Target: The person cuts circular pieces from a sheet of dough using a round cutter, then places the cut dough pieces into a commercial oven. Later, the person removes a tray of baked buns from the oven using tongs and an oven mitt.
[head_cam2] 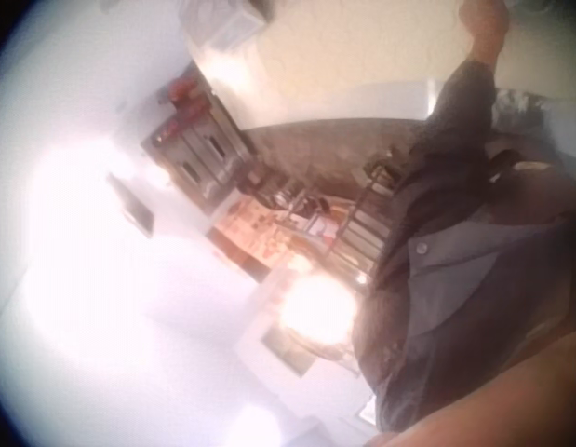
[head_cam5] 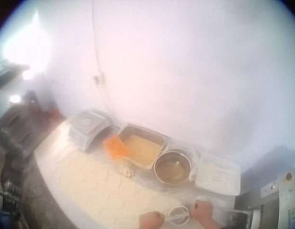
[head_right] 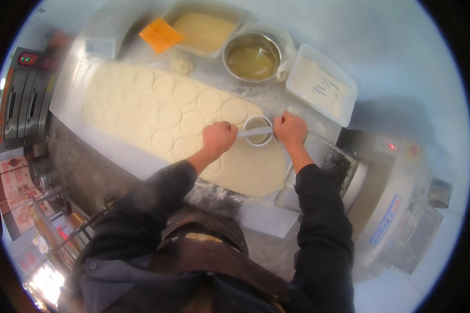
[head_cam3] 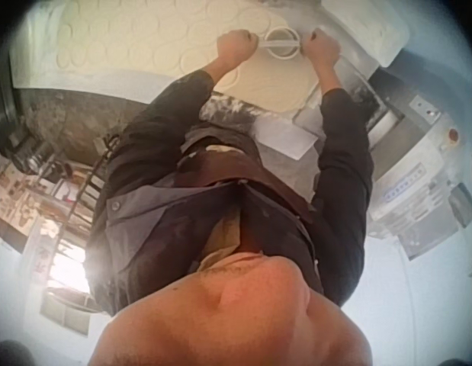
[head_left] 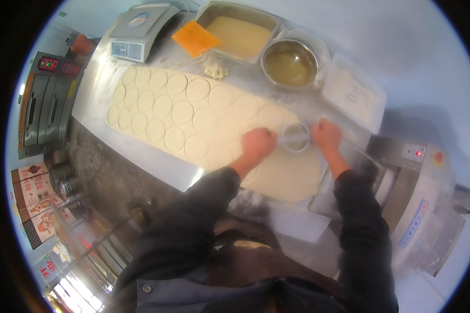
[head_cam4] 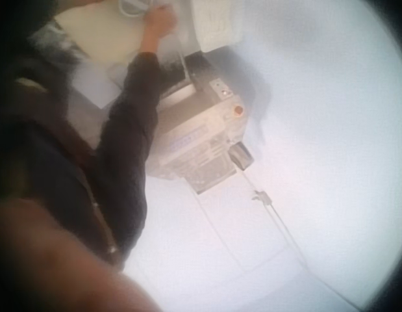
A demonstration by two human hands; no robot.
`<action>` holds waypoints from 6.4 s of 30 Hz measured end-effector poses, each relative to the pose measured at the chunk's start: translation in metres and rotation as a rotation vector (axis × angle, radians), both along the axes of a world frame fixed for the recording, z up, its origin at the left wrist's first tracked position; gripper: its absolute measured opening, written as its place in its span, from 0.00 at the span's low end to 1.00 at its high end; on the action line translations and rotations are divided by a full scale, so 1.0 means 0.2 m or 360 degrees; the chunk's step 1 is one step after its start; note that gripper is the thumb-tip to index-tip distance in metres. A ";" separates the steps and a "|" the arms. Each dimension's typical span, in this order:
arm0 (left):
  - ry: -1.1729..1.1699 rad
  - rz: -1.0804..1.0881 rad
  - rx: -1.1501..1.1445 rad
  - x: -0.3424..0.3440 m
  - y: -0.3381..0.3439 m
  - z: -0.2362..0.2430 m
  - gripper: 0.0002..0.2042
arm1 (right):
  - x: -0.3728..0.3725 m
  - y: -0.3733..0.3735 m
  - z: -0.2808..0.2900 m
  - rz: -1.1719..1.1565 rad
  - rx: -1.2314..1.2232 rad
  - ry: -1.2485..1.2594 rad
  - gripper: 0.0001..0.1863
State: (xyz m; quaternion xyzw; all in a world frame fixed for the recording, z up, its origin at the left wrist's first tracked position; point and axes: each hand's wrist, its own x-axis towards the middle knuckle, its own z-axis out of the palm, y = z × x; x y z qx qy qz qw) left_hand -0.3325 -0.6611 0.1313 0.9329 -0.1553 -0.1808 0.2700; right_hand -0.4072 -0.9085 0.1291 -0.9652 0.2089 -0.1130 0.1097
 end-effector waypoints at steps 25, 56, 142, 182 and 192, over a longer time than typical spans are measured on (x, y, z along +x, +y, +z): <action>-0.0105 -0.0232 0.0036 0.07 -0.02 -0.08 0.18 | 0.01 -0.04 -0.16 0.0151 -0.0137 -0.0161 0.11; -0.0059 0.0113 -0.0040 -0.32 0.40 -0.06 0.18 | -0.21 0.35 -0.11 0.0207 0.0113 -0.0147 0.10; 0.0101 -0.0152 0.0001 -0.72 0.79 -0.07 0.18 | -0.55 0.67 -0.07 0.0475 0.0081 -0.0045 0.14; 0.0062 -0.0313 0.0040 -0.45 -0.11 -0.05 0.22 | -0.41 -0.20 -0.07 0.0154 0.0167 0.0140 0.14; 0.0106 -0.0354 0.0107 -0.46 -0.09 -0.12 0.21 | -0.51 -0.16 -0.22 0.0208 0.0011 -0.0180 0.11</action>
